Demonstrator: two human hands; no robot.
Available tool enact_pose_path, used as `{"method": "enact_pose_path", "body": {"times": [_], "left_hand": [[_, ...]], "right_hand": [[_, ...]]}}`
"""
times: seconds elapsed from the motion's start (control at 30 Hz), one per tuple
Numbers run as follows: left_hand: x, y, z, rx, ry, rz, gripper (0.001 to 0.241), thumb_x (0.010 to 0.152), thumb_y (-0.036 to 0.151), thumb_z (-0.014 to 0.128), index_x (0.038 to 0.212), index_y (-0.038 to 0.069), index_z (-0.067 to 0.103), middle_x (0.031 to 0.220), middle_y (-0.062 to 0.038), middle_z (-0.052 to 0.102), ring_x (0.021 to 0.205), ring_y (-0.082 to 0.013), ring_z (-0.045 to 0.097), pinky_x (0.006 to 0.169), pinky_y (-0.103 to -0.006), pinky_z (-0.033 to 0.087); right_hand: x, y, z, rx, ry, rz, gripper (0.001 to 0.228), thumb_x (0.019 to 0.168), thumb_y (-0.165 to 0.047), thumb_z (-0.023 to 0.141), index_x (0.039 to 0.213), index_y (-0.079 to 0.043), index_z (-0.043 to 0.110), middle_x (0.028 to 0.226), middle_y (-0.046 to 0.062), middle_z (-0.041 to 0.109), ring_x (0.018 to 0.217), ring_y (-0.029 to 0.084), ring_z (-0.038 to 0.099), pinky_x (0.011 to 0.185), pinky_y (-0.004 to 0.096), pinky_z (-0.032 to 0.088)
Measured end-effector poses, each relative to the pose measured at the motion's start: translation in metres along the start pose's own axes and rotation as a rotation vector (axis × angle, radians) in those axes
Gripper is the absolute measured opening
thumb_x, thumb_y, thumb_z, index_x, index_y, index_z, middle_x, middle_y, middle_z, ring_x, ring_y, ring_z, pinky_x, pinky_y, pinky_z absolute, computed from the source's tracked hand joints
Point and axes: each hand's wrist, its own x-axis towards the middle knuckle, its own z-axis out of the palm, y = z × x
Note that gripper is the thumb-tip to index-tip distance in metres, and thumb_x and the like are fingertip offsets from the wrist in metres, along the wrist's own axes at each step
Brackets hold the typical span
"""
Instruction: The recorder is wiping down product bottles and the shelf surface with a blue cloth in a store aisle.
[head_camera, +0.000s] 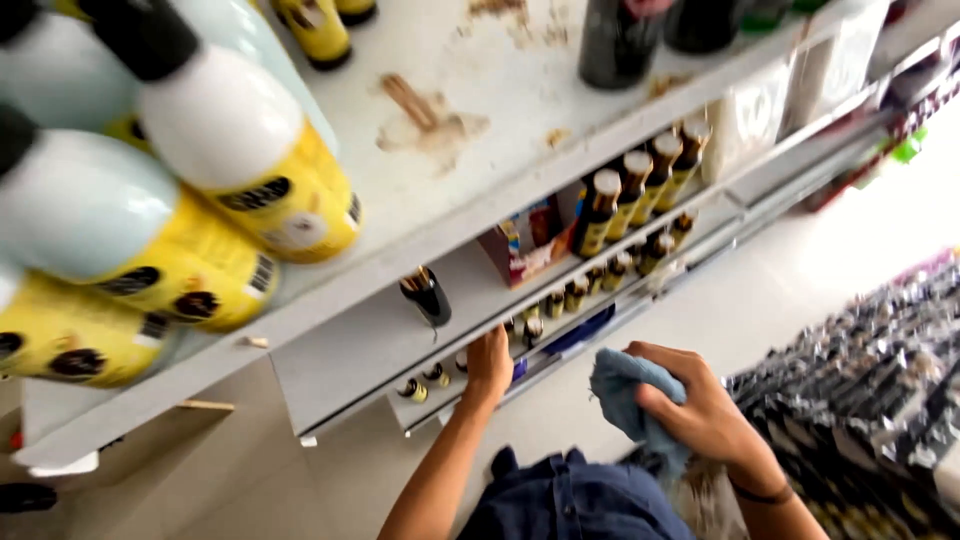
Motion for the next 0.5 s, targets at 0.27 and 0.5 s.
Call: {"method": "enact_pose_path", "body": {"times": [0.27,0.5], "left_hand": [[0.000,0.008,-0.029,0.159,-0.177,-0.045,0.053,0.078,0.001,0.074,0.129,0.002,0.060,0.129,-0.023,0.064,0.110,-0.0391,0.066,0.091,-0.0481,0.057],[-0.009,0.052,-0.142,0.142,-0.230,-0.112,0.066,0.083,0.039,0.086,0.129,0.004,0.055,0.128,-0.021,0.060,0.114,-0.0375,0.060,0.099,-0.0472,0.049]], "right_hand": [[0.043,-0.151,-0.041,-0.090,-0.027,-0.569,0.050,0.104,-0.031,0.038,0.085,0.004,0.070,0.082,0.015,0.076,0.063,0.020,0.072,0.050,0.026,0.052],[0.124,-0.287,-0.049,-0.614,0.155,-0.796,0.029,0.103,-0.011,0.057,0.129,-0.002,0.068,0.115,0.008,0.074,0.087,0.018,0.069,0.076,0.033,0.050]]}}
